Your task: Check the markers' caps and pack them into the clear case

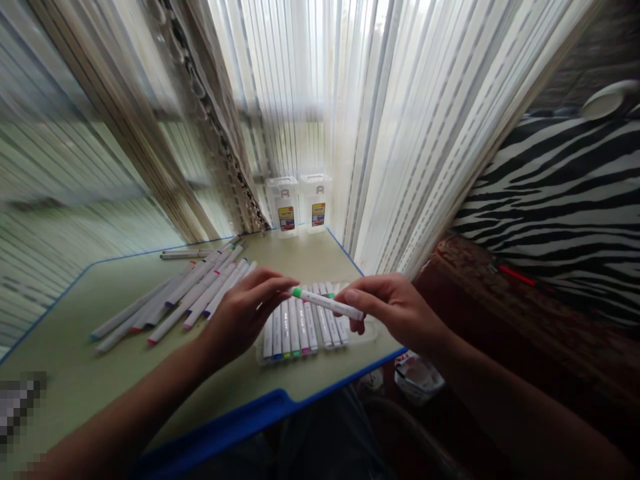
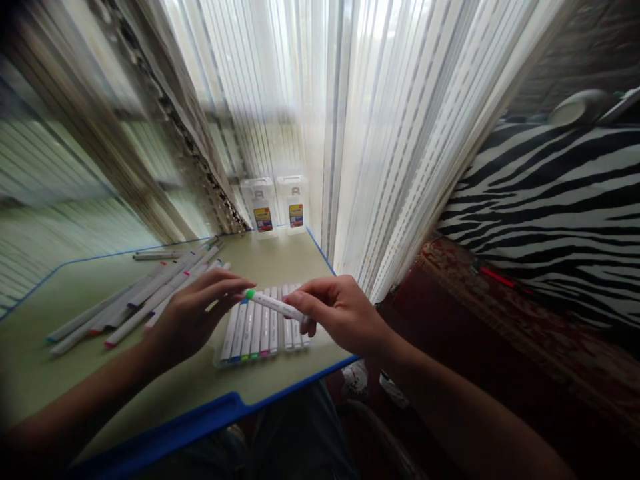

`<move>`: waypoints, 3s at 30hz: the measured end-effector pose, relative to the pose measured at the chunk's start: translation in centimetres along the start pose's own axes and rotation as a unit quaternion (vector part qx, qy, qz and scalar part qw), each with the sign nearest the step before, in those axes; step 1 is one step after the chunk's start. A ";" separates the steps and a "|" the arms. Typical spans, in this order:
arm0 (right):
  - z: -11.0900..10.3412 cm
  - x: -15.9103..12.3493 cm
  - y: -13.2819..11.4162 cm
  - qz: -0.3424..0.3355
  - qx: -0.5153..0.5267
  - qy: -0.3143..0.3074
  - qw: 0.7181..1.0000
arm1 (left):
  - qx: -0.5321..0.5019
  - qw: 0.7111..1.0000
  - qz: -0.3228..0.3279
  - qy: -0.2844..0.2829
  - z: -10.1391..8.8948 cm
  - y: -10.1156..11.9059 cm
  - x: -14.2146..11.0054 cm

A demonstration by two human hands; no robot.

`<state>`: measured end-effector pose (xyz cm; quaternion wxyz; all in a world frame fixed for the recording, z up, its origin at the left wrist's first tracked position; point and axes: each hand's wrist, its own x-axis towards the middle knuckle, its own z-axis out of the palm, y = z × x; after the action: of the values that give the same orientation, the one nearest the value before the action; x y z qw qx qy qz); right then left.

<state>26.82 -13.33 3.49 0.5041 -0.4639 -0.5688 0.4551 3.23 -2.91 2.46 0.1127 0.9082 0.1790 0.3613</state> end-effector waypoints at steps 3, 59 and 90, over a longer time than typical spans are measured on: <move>-0.6 0.8 0.2 0.094 0.051 -0.053 0.993 | -0.019 0.999 0.018 -0.047 0.4 -0.3 0.7; -5.0 5.7 5.2 0.120 -0.264 -0.070 0.954 | 0.161 0.965 0.188 -0.090 8.2 5.4 -1.4; -6.2 7.4 4.8 0.120 -0.369 -0.165 0.907 | 0.156 0.971 0.151 -0.096 9.4 4.7 -1.7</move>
<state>32.90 -5.01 0.31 0.1375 -0.5995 -0.7113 0.3402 9.81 -8.56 -3.74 -0.0693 0.9615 0.0819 0.2531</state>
